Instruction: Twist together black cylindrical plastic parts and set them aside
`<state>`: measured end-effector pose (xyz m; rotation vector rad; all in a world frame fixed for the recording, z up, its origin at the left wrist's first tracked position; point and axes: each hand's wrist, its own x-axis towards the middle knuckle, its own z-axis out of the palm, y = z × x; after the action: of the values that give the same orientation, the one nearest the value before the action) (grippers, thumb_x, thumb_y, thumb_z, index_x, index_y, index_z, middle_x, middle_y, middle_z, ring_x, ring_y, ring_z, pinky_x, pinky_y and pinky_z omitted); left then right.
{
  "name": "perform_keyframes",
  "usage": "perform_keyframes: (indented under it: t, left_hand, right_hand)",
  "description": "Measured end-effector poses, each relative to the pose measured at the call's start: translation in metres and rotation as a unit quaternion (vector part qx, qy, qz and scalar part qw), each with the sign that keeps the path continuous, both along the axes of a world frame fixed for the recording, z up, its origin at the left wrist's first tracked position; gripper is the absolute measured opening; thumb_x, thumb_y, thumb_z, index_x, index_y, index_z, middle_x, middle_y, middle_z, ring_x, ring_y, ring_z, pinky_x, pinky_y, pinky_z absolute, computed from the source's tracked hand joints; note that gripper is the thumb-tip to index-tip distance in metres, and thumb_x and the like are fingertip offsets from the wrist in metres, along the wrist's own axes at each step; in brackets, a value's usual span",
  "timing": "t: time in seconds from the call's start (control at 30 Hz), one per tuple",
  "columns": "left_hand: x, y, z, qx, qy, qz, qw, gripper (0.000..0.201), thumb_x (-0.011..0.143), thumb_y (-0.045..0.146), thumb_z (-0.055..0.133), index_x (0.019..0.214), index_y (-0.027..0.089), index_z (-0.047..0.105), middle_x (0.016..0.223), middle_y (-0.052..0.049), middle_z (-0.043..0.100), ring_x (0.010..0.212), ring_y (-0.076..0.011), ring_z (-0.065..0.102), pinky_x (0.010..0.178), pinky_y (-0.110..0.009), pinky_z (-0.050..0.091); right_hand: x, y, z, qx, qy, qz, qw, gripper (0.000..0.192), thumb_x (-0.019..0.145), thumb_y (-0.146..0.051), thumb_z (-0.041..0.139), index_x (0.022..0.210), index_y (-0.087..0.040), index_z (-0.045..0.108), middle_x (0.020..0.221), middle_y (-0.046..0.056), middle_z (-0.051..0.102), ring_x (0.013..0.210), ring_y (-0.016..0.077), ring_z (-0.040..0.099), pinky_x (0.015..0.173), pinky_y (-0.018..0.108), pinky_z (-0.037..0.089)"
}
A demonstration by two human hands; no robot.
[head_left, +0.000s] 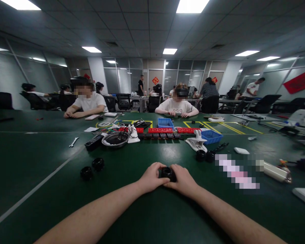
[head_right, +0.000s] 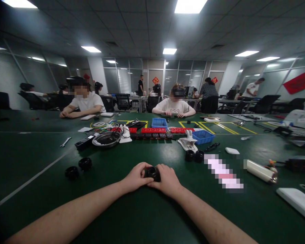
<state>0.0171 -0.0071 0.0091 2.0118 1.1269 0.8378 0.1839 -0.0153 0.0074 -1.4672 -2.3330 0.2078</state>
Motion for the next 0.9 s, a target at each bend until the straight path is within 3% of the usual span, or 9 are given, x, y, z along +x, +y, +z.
perform_keyframes:
  t: [0.1, 0.2, 0.33, 0.53, 0.67, 0.9]
  left_hand:
    - [-0.004, 0.002, 0.004, -0.02, 0.003, -0.057, 0.998, 0.038, 0.062, 0.031, 0.063, 0.096, 0.016, 0.052, 0.08, 0.0, 0.047, 0.054, -0.0075, 0.039, 0.048, -0.019, 0.033]
    - [-0.007, 0.003, 0.006, -0.001, 0.014, -0.073, 0.997, 0.039, 0.063, 0.033, 0.062, 0.097, 0.017, 0.053, 0.083, -0.001, 0.048, 0.06, -0.0096, 0.043, 0.053, -0.02, 0.036]
    - [-0.007, 0.002, 0.007, 0.03, 0.031, -0.069, 0.997, 0.04, 0.063, 0.037, 0.062, 0.097, 0.018, 0.054, 0.087, -0.002, 0.049, 0.068, -0.0126, 0.045, 0.059, -0.023, 0.038]
    - [-0.007, 0.003, 0.006, 0.02, 0.029, -0.068, 0.997, 0.038, 0.064, 0.036, 0.063, 0.097, 0.019, 0.054, 0.088, -0.002, 0.049, 0.069, -0.0129, 0.046, 0.06, -0.023, 0.038]
    - [-0.007, 0.005, 0.003, 0.008, 0.019, -0.071, 0.997, 0.04, 0.062, 0.035, 0.064, 0.097, 0.018, 0.054, 0.084, -0.001, 0.047, 0.062, -0.0104, 0.044, 0.055, -0.021, 0.036]
    - [-0.005, -0.001, 0.011, 0.004, 0.03, -0.071, 0.997, 0.042, 0.064, 0.035, 0.063, 0.102, 0.02, 0.051, 0.084, 0.0, 0.045, 0.056, -0.0081, 0.039, 0.05, -0.019, 0.032]
  right_hand:
    - [0.01, 0.007, -0.002, -0.05, 0.068, 0.098, 0.992, 0.048, 0.062, -0.044, 0.062, 0.101, -0.019, 0.05, 0.092, 0.005, 0.054, 0.084, 0.02, 0.049, 0.07, 0.029, 0.036]
    - [0.016, 0.013, -0.002, -0.087, 0.092, 0.147, 0.981, 0.042, 0.064, -0.039, 0.062, 0.099, -0.018, 0.052, 0.088, 0.004, 0.055, 0.08, 0.0184, 0.05, 0.071, 0.029, 0.037]
    - [0.019, 0.013, 0.005, -0.125, 0.099, 0.161, 0.974, 0.035, 0.066, -0.037, 0.06, 0.094, -0.017, 0.056, 0.085, 0.003, 0.055, 0.079, 0.0184, 0.049, 0.07, 0.029, 0.038]
    - [0.021, 0.011, 0.016, -0.176, 0.101, 0.183, 0.962, 0.034, 0.067, -0.032, 0.06, 0.098, -0.018, 0.054, 0.091, 0.003, 0.053, 0.085, 0.0192, 0.047, 0.075, 0.03, 0.038]
    - [0.022, 0.014, 0.014, -0.187, 0.107, 0.194, 0.957, 0.028, 0.069, -0.028, 0.058, 0.094, -0.016, 0.055, 0.09, 0.003, 0.053, 0.084, 0.0184, 0.047, 0.075, 0.03, 0.037]
    - [0.021, 0.018, 0.005, -0.202, 0.156, 0.172, 0.951, 0.024, 0.066, -0.026, 0.06, 0.086, -0.015, 0.055, 0.077, -0.001, 0.053, 0.07, 0.0136, 0.048, 0.061, 0.023, 0.037]
